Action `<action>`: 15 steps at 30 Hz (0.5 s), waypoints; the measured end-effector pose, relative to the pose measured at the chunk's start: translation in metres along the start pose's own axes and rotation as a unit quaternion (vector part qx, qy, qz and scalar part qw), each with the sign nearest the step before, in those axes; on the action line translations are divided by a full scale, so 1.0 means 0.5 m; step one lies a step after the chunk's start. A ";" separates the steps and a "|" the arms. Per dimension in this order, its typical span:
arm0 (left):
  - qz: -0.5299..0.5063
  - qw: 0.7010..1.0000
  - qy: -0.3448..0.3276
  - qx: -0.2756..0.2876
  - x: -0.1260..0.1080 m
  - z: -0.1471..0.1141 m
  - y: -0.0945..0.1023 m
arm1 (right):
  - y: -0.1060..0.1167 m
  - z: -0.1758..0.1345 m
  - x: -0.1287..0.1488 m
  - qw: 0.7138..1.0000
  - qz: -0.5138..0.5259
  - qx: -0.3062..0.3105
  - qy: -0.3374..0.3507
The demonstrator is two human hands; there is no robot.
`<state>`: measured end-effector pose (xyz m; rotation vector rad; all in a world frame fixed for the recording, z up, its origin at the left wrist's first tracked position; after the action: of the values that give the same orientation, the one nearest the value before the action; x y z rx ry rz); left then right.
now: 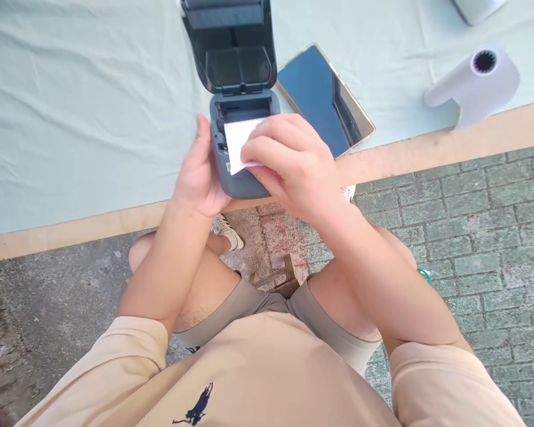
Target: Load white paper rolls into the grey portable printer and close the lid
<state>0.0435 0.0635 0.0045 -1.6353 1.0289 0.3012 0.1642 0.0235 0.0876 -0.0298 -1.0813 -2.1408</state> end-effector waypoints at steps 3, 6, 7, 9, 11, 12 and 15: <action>0.012 0.998 -0.042 0.045 -0.007 -0.001 -0.006 | 0.002 0.001 0.003 0.999 -0.011 -0.044 0.005; -0.002 0.991 -0.081 0.104 -0.016 -0.005 -0.007 | 0.002 0.000 0.008 0.998 -0.008 -0.065 0.026; -0.012 0.988 -0.085 0.125 -0.018 -0.006 -0.007 | 0.003 -0.001 0.010 0.997 -0.005 -0.066 0.036; -0.020 0.986 -0.084 0.144 -0.020 -0.009 -0.005 | 0.008 -0.003 0.015 0.996 0.013 -0.069 0.058; 0.003 0.986 -0.085 0.147 -0.021 -0.012 -0.003 | 0.022 -0.002 0.006 0.994 0.054 -0.084 0.038; 0.022 0.986 -0.080 0.145 -0.018 -0.013 -0.001 | 0.028 0.000 -0.008 0.993 0.080 -0.090 -0.004; 0.072 0.983 -0.050 0.160 -0.002 -0.014 -0.001 | 0.030 0.003 -0.068 0.973 0.122 -0.063 -0.186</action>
<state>0.0411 0.0577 0.0076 -1.2478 1.0615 0.2931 0.1981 0.0391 0.0882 -0.6135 -1.0804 -2.0202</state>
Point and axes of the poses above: each hand's wrist, its own z-axis towards the middle knuckle, its own y-axis out of the back of the hand, x = y × z, the point moved 7 cm from there along z, towards the middle knuckle, and after that the axes turned 11 degrees about -z, right-handed, at the moved point
